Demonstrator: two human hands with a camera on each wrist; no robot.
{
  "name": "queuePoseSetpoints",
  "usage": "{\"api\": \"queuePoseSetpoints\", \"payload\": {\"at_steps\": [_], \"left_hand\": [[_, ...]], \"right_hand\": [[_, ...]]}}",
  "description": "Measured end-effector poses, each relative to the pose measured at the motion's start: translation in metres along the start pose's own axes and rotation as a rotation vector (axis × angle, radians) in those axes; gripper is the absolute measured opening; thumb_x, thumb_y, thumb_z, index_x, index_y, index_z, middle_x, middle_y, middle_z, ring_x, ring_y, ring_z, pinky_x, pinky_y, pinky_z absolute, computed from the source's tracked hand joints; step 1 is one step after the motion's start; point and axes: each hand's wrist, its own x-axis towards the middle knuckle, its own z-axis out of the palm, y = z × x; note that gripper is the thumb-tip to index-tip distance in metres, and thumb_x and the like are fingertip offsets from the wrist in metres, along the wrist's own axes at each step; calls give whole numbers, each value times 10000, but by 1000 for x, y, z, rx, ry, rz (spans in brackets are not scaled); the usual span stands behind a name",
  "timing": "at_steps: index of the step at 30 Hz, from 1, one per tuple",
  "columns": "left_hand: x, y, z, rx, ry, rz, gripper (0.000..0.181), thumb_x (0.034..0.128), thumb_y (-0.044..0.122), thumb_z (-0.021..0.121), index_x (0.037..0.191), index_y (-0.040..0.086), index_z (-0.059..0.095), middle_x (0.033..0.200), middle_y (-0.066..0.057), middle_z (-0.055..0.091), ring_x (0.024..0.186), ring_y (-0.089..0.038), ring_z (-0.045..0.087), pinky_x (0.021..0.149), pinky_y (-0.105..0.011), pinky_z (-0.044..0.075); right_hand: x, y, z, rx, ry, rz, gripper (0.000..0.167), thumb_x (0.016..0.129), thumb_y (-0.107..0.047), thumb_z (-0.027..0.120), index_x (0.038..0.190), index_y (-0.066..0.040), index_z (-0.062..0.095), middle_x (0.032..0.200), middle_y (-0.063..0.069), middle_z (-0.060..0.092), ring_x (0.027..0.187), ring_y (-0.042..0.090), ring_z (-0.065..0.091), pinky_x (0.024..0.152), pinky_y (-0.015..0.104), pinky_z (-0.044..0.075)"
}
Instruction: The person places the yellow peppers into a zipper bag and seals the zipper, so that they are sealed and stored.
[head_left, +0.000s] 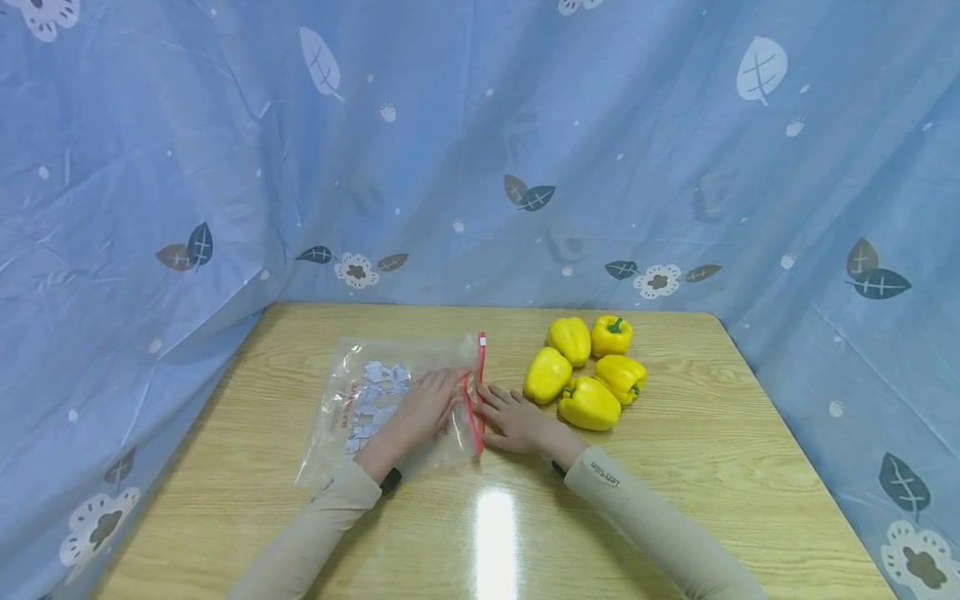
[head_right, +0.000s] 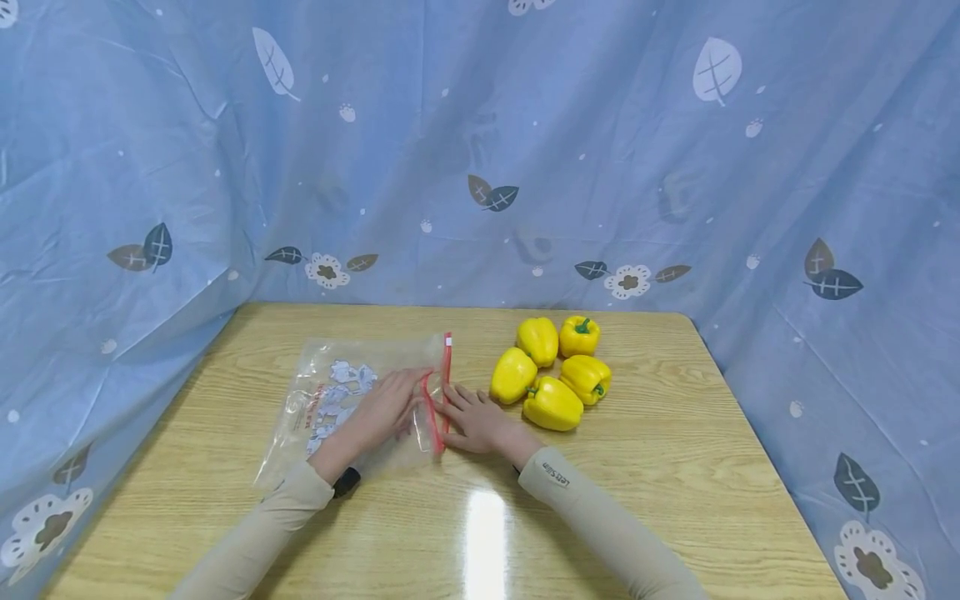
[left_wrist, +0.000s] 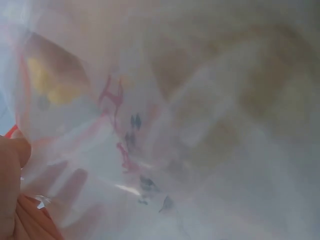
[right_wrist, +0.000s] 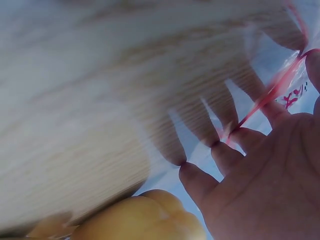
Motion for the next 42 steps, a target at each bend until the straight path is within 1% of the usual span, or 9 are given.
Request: {"api": "queuePoseSetpoints", "payload": {"at_steps": [2, 9, 11, 16, 24, 31, 33, 38, 42], "left_hand": [[0, 1, 0, -6, 0, -5, 465, 991, 247, 417, 1423, 107, 315, 1291, -81, 490, 1192, -250, 462, 1023, -405, 358], [1, 2, -2, -129, 3, -16, 460, 994, 231, 400, 1429, 122, 297, 1248, -77, 471, 1109, -223, 440, 980, -400, 373], [2, 2, -3, -130, -13, -22, 463, 997, 252, 391, 1433, 142, 281, 1255, -73, 457, 1100, -214, 423, 967, -402, 370], [4, 0, -3, -95, -42, -26, 491, 989, 295, 409, 1435, 161, 256, 1289, -91, 421, 1119, -232, 390, 961, -425, 345], [7, -5, 1, -67, -22, -3, 541, 965, 362, 454, 1427, 138, 280, 1267, -99, 426, 1117, -243, 382, 963, -445, 329], [10, -9, 6, -47, -23, 6, 688, 875, 571, 500, 1416, 208, 280, 1228, -45, 418, 1046, -197, 363, 915, -408, 316], [10, -8, 6, -46, -20, 8, 682, 873, 558, 514, 1408, 197, 294, 1231, -48, 415, 1052, -199, 366, 917, -411, 321], [9, -4, 5, -45, -17, -3, 550, 903, 449, 533, 1331, 130, 402, 1245, -93, 423, 1098, -246, 378, 958, -452, 330], [7, 1, 3, 24, -7, -11, 459, 924, 407, 515, 1275, 117, 453, 1250, -93, 446, 1126, -257, 393, 981, -459, 343]], "right_hand": [[0, 0, 0, -2, -4, 9, 634, 961, -491, 375, 1480, -158, 226, 1557, 78, 77, 1424, 279, 82, 1099, 533, 172], [0, 1, 0, -13, 7, 24, 634, 964, -496, 359, 1483, -162, 216, 1560, 71, 58, 1424, 279, 86, 1089, 544, 184], [0, 1, 0, -16, 10, 23, 643, 961, -503, 358, 1485, -160, 207, 1560, 69, 58, 1424, 277, 88, 1090, 542, 186], [1, 2, 0, -20, 13, 18, 660, 957, -494, 380, 1483, -138, 205, 1559, 86, 67, 1422, 289, 96, 1088, 541, 191], [3, 4, 3, -11, 0, 32, 674, 953, -525, 357, 1490, -162, 174, 1563, 53, 10, 1427, 273, 66, 1098, 532, 173], [1, 1, -2, 33, -13, 29, 672, 952, -484, 407, 1479, -118, 210, 1560, 84, 48, 1424, 295, 69, 1095, 549, 158], [0, 0, -2, 30, -18, 30, 666, 952, -483, 407, 1479, -123, 214, 1559, 88, 52, 1424, 295, 68, 1097, 546, 157], [0, -2, -1, -11, -22, 27, 671, 953, -499, 386, 1482, -129, 203, 1557, 88, 63, 1423, 290, 77, 1103, 523, 165], [-1, -4, -2, -13, -14, 23, 675, 953, -493, 393, 1477, -105, 215, 1555, 92, 80, 1421, 293, 93, 1098, 529, 177]]}}
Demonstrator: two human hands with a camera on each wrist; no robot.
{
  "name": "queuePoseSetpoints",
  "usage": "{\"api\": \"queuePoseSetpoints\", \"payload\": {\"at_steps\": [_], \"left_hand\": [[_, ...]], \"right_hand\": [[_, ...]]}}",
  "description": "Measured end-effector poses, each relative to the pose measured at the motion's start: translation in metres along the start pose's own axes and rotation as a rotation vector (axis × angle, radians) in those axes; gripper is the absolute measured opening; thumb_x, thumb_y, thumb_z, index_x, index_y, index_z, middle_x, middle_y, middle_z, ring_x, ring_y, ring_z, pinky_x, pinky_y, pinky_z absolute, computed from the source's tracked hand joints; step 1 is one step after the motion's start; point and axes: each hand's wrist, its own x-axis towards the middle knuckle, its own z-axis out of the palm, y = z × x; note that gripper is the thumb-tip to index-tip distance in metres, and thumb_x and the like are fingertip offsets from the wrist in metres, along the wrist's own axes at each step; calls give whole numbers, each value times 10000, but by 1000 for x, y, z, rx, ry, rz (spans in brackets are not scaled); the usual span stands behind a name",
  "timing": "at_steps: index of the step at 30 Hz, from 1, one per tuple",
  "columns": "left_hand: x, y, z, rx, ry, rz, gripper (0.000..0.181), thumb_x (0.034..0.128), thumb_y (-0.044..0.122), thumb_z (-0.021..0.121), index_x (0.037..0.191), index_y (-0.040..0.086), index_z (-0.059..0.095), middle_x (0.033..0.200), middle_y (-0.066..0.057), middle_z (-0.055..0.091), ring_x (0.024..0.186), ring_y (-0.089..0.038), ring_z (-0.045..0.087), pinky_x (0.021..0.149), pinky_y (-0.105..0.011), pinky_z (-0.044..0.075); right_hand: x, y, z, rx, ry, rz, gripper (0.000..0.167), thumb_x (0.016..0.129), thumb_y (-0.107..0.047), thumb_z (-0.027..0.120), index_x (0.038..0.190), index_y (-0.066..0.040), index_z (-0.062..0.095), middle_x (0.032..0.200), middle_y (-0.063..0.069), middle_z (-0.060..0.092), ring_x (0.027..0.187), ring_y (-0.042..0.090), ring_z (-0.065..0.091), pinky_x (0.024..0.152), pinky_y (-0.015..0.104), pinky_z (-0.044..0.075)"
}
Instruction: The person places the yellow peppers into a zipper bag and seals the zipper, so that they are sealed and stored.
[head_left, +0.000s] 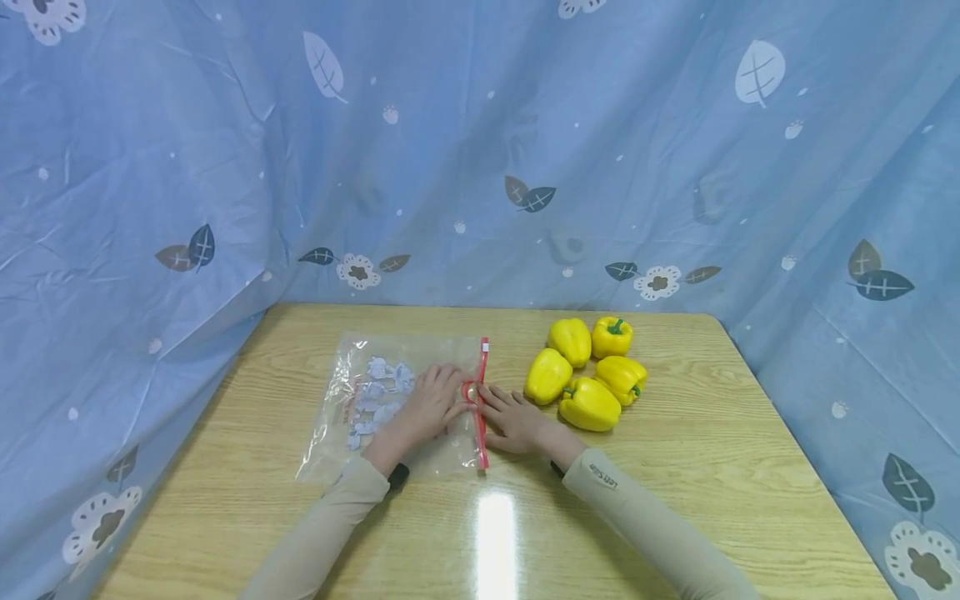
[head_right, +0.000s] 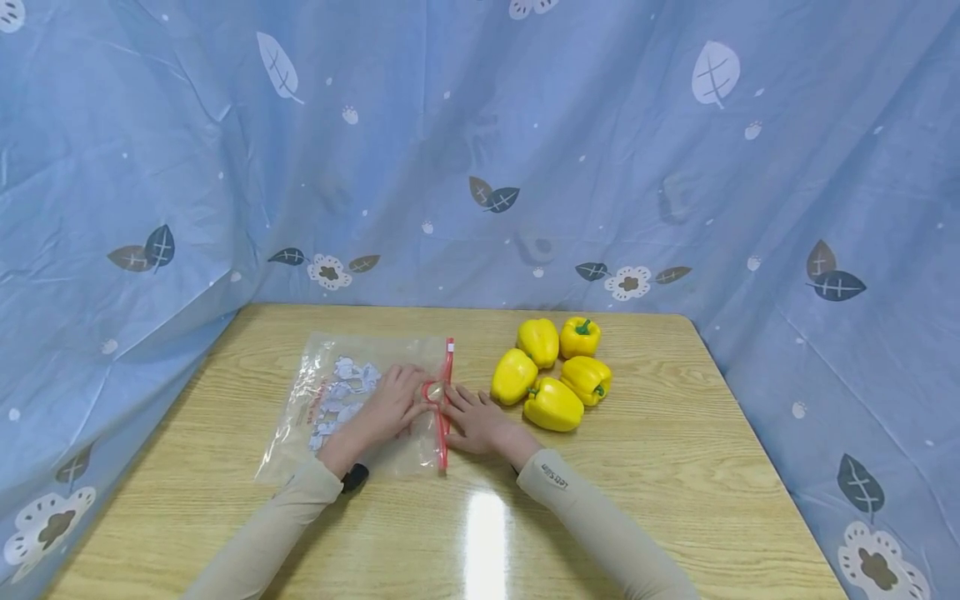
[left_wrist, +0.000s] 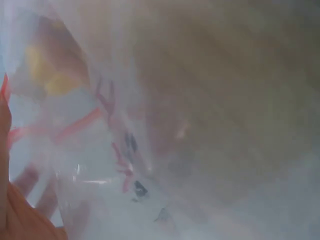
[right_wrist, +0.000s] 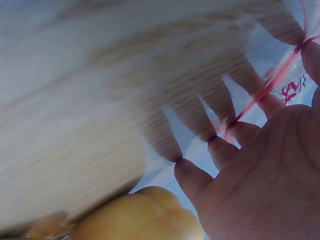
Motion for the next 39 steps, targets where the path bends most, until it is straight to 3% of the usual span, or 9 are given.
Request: {"api": "queuePoseSetpoints", "payload": {"at_steps": [3, 9, 17, 26, 33, 39], "left_hand": [[-2, 5, -1, 39, 44, -33, 409, 927, 367, 528, 1256, 130, 473, 1225, -81, 479, 1126, -262, 408, 992, -467, 328], [-4, 16, -2, 33, 138, -142, 338, 953, 313, 498, 1255, 163, 485, 1195, -74, 503, 1132, -279, 406, 1019, -473, 264], [2, 17, -4, -124, 230, -229, 349, 953, 274, 499, 1287, 175, 470, 1136, -44, 490, 1090, -242, 383, 1019, -442, 217], [8, 5, 0, -207, 270, -208, 400, 939, 213, 536, 1310, 93, 450, 1139, -94, 516, 1165, -302, 387, 1066, -595, 117], [14, -5, -7, -385, 300, -193, 411, 960, 225, 500, 1341, 98, 411, 1008, -47, 475, 940, -213, 359, 929, -420, 227], [16, -8, -7, -386, 276, -178, 425, 962, 248, 496, 1355, 116, 402, 1028, -12, 466, 932, -191, 345, 924, -418, 225]], "right_hand": [[-1, 0, -1, -2, 7, -4, 671, 955, -486, 394, 1476, -102, 215, 1554, 98, 88, 1418, 301, 106, 1093, 534, 187], [-1, 0, -3, 7, 2, 12, 639, 959, -464, 402, 1472, -117, 242, 1553, 91, 100, 1418, 297, 115, 1093, 544, 174], [8, 6, 2, -36, 22, 70, 564, 975, -458, 355, 1468, -198, 273, 1556, 33, 121, 1421, 300, 96, 1106, 523, 161], [14, 8, 1, 29, -6, 87, 577, 973, -461, 365, 1472, -193, 259, 1559, 44, 98, 1419, 321, 81, 1104, 509, 184], [16, 8, -1, 46, 2, 77, 583, 972, -461, 369, 1473, -187, 255, 1559, 49, 96, 1419, 328, 76, 1098, 519, 194], [16, 7, -3, 76, -2, 81, 580, 969, -442, 397, 1465, -165, 281, 1558, 53, 101, 1420, 328, 70, 1099, 523, 184]]}}
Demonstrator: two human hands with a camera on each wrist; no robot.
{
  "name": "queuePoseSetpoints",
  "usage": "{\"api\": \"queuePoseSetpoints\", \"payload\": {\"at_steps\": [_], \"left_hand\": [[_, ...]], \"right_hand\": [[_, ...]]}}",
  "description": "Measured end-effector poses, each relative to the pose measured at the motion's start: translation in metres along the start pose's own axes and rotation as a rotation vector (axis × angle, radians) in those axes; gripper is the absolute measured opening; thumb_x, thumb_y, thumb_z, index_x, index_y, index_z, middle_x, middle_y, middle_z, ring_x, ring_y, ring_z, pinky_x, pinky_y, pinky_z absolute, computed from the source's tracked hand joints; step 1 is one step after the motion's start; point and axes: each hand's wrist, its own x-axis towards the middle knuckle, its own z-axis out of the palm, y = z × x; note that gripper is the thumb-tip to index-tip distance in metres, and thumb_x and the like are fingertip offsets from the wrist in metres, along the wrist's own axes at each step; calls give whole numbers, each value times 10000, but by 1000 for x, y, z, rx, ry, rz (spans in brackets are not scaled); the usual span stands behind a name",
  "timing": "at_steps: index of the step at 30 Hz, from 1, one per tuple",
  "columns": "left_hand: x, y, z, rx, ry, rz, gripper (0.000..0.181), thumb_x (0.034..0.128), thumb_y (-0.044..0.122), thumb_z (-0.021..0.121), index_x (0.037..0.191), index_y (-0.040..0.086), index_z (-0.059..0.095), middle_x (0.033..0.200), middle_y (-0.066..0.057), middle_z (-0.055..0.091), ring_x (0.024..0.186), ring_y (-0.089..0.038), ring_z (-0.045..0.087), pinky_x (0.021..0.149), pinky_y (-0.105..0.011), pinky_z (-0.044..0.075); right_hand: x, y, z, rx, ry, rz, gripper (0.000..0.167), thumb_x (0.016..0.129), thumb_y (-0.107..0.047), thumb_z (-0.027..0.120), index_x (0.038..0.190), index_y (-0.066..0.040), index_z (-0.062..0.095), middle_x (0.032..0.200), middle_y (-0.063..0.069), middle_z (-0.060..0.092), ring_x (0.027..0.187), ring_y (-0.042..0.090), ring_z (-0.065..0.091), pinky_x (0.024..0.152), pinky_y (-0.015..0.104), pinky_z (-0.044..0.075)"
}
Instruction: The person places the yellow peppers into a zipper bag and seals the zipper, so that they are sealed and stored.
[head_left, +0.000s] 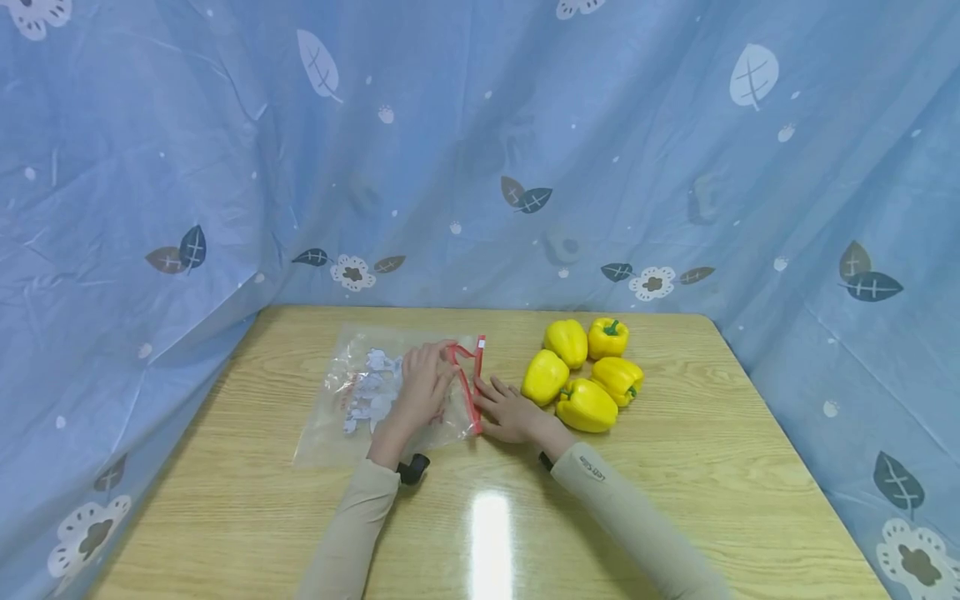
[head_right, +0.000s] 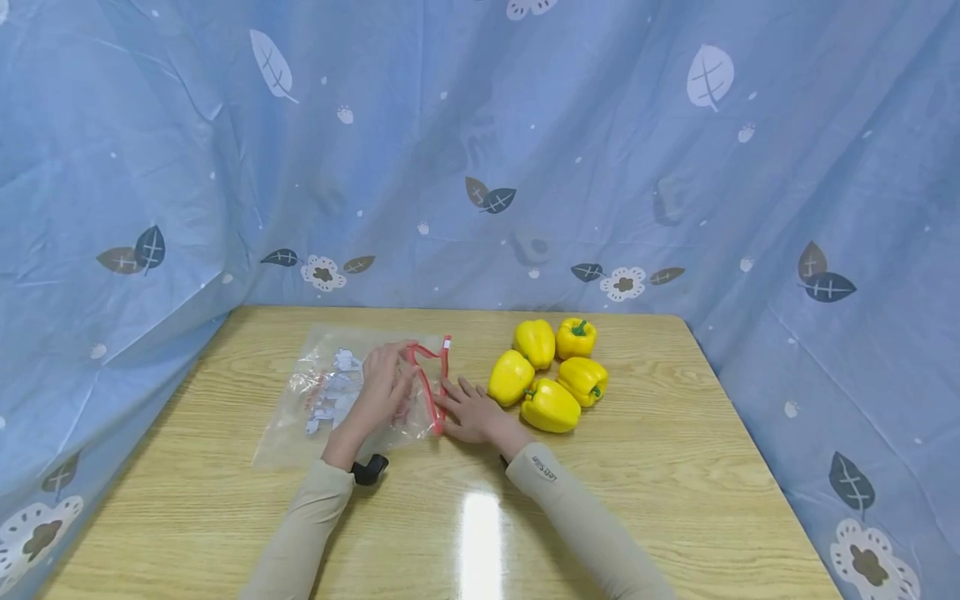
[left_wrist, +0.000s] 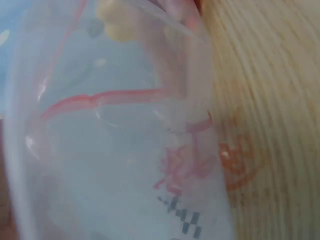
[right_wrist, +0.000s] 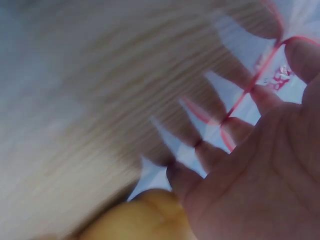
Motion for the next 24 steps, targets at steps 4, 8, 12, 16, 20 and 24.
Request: {"api": "queuePoseSetpoints", "payload": {"at_steps": [4, 8, 12, 16, 20, 24], "left_hand": [[-1, -4, 0, 4, -24, -3, 433, 967, 271, 483, 1365, 119, 406, 1041, -7, 494, 956, -194, 355, 937, -436, 227], [-2, -7, 3, 16, -40, 17, 423, 967, 269, 481, 1363, 137, 418, 1088, -9, 520, 957, -188, 365, 943, -454, 226], [-2, -9, 6, 16, -59, 28, 423, 971, 266, 469, 1371, 141, 412, 1098, -8, 518, 944, -182, 363, 990, -473, 195], [-2, -8, 7, 23, -68, 14, 421, 970, 269, 473, 1370, 150, 418, 1101, -17, 513, 945, -183, 358, 984, -485, 207], [-3, -7, 8, 52, -82, 11, 429, 974, 313, 454, 1375, 165, 412, 1148, -33, 511, 971, -194, 367, 963, -482, 236], [-2, -6, 7, 51, -82, 18, 444, 977, 342, 438, 1376, 149, 413, 1168, -49, 516, 1018, -225, 383, 1010, -501, 195]], "right_hand": [[1, -1, 0, 63, 17, -1, 576, 960, -430, 429, 1457, -169, 303, 1555, 55, 121, 1417, 337, 80, 1094, 540, 181], [0, -1, 1, 92, 25, 14, 581, 957, -437, 433, 1463, -190, 289, 1556, 42, 120, 1418, 328, 80, 1095, 545, 173], [-2, 0, 1, 102, 34, 17, 575, 958, -417, 444, 1461, -185, 293, 1554, 53, 125, 1418, 325, 83, 1094, 547, 172], [-4, 0, 0, 131, 56, -1, 576, 956, -419, 449, 1453, -161, 313, 1549, 79, 133, 1414, 337, 95, 1091, 551, 175], [-6, -1, 0, 158, 75, -7, 570, 958, -413, 450, 1442, -137, 333, 1544, 99, 142, 1410, 345, 110, 1098, 530, 181], [-8, -2, 1, 179, 95, -9, 551, 961, -389, 456, 1434, -127, 350, 1540, 106, 161, 1406, 342, 135, 1101, 504, 197]]}}
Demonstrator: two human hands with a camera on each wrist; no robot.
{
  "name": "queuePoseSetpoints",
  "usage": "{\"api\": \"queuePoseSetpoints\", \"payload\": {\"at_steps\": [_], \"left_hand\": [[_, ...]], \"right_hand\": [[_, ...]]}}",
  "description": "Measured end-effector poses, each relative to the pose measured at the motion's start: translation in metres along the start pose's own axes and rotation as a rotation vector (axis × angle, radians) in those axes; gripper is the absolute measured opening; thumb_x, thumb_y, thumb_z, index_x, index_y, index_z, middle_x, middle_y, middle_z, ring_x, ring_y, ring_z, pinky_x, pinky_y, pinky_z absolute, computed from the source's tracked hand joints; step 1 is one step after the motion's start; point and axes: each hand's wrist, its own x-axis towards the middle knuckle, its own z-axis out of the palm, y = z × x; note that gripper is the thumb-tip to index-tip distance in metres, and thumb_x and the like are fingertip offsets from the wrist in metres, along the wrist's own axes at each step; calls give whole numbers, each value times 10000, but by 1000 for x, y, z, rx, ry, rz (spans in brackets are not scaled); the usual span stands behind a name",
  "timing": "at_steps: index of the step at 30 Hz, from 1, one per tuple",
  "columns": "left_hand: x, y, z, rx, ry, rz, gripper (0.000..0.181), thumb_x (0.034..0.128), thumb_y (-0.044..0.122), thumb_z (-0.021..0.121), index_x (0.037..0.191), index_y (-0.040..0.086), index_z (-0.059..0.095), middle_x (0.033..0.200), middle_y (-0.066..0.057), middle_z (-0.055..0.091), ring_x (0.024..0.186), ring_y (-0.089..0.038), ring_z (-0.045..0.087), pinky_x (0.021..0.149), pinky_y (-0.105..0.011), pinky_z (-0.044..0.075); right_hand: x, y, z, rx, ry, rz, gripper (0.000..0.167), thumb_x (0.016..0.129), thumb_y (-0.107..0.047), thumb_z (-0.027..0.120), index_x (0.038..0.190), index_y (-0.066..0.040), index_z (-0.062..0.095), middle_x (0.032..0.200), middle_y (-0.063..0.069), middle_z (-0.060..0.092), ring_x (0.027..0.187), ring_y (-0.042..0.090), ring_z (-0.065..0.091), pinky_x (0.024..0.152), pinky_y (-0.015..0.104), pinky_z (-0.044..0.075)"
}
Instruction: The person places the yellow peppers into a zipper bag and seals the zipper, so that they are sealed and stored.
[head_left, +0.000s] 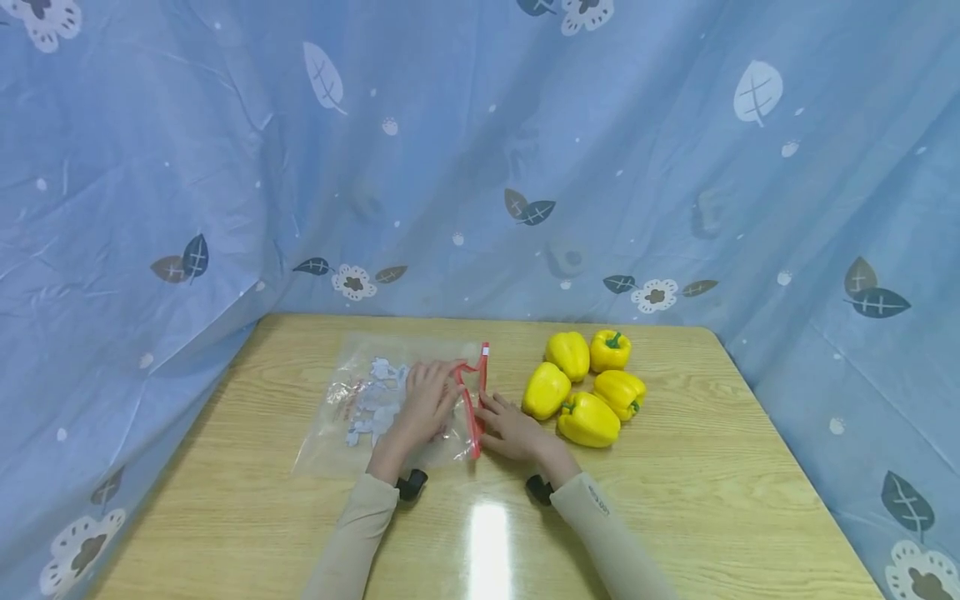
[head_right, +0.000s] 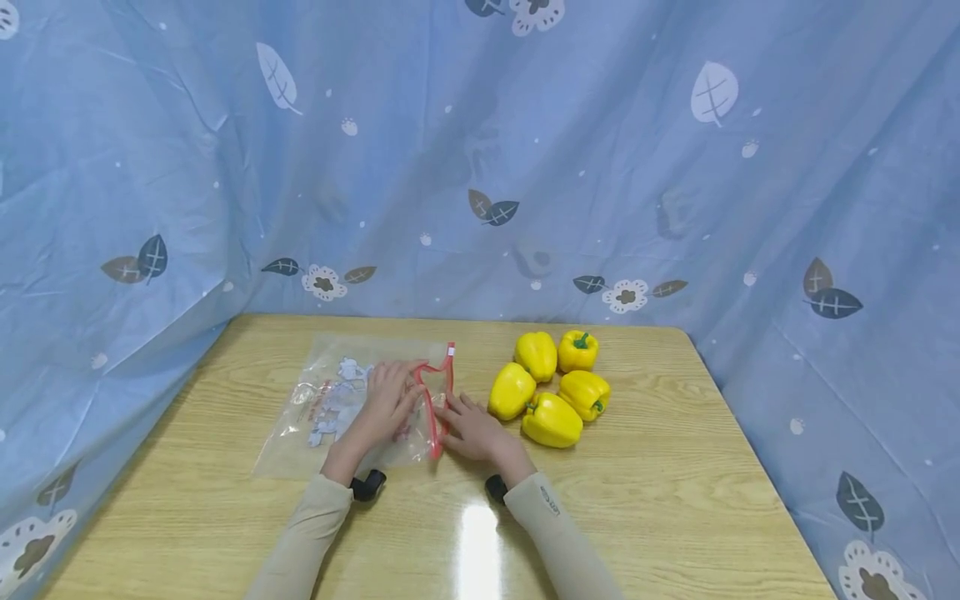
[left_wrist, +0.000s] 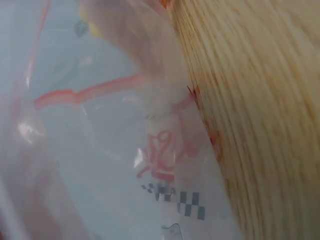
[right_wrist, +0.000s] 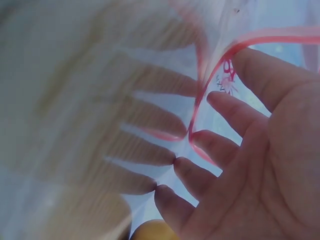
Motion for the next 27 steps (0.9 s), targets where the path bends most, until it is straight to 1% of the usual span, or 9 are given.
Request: {"api": "queuePoseSetpoints", "payload": {"at_steps": [5, 8, 13, 16, 21, 23, 27], "left_hand": [[-1, 0, 0, -15, 12, 3, 430, 973, 306, 460, 1370, 147, 419, 1137, -47, 529, 998, -227, 397, 1037, -509, 159], [-1, 0, 1, -11, 10, 10, 421, 969, 280, 473, 1366, 150, 420, 1155, -52, 530, 987, -221, 401, 1048, -508, 150], [-1, -1, 3, -8, 1, 15, 420, 959, 246, 497, 1362, 146, 426, 1212, -68, 523, 1002, -220, 408, 1061, -515, 126], [-1, 0, 3, -1, 1, 19, 417, 963, 253, 487, 1360, 143, 425, 1193, -61, 528, 993, -215, 407, 1050, -518, 142], [-1, 0, 2, 3, 4, 24, 414, 976, 294, 449, 1361, 145, 419, 1137, -52, 537, 968, -207, 404, 1039, -507, 164], [-1, -1, 1, 1, 3, 21, 416, 977, 306, 446, 1362, 151, 420, 1140, -50, 536, 967, -204, 404, 1044, -501, 161], [-2, -1, 1, 5, 7, 25, 418, 974, 309, 455, 1359, 149, 425, 1156, -49, 530, 959, -196, 397, 1047, -495, 154]], "right_hand": [[-2, -1, 4, -2, 29, 7, 535, 966, -404, 439, 1427, -142, 368, 1538, 89, 178, 1403, 315, 173, 1102, 484, 211], [-4, -1, 5, -20, 53, 5, 519, 966, -409, 435, 1411, -143, 397, 1527, 93, 216, 1391, 304, 220, 1094, 477, 237], [-9, -5, 3, -27, 106, -37, 495, 964, -375, 460, 1374, -99, 444, 1466, 155, 333, 1344, 356, 307, 1065, 496, 283], [-13, -9, -1, -37, 134, -65, 486, 959, -361, 476, 1354, -77, 467, 1430, 179, 383, 1319, 388, 335, 1056, 518, 283], [-18, -15, -7, -93, 214, -85, 463, 950, -360, 495, 1329, -94, 504, 1379, 179, 452, 1281, 403, 387, 1049, 516, 297], [-21, -17, -10, -105, 246, -85, 454, 945, -360, 505, 1323, -107, 514, 1363, 171, 473, 1272, 396, 403, 1042, 511, 311], [-29, -18, -16, -84, 305, -95, 416, 927, -304, 557, 1298, -115, 541, 1337, 158, 503, 1252, 366, 438, 1014, 504, 353]]}}
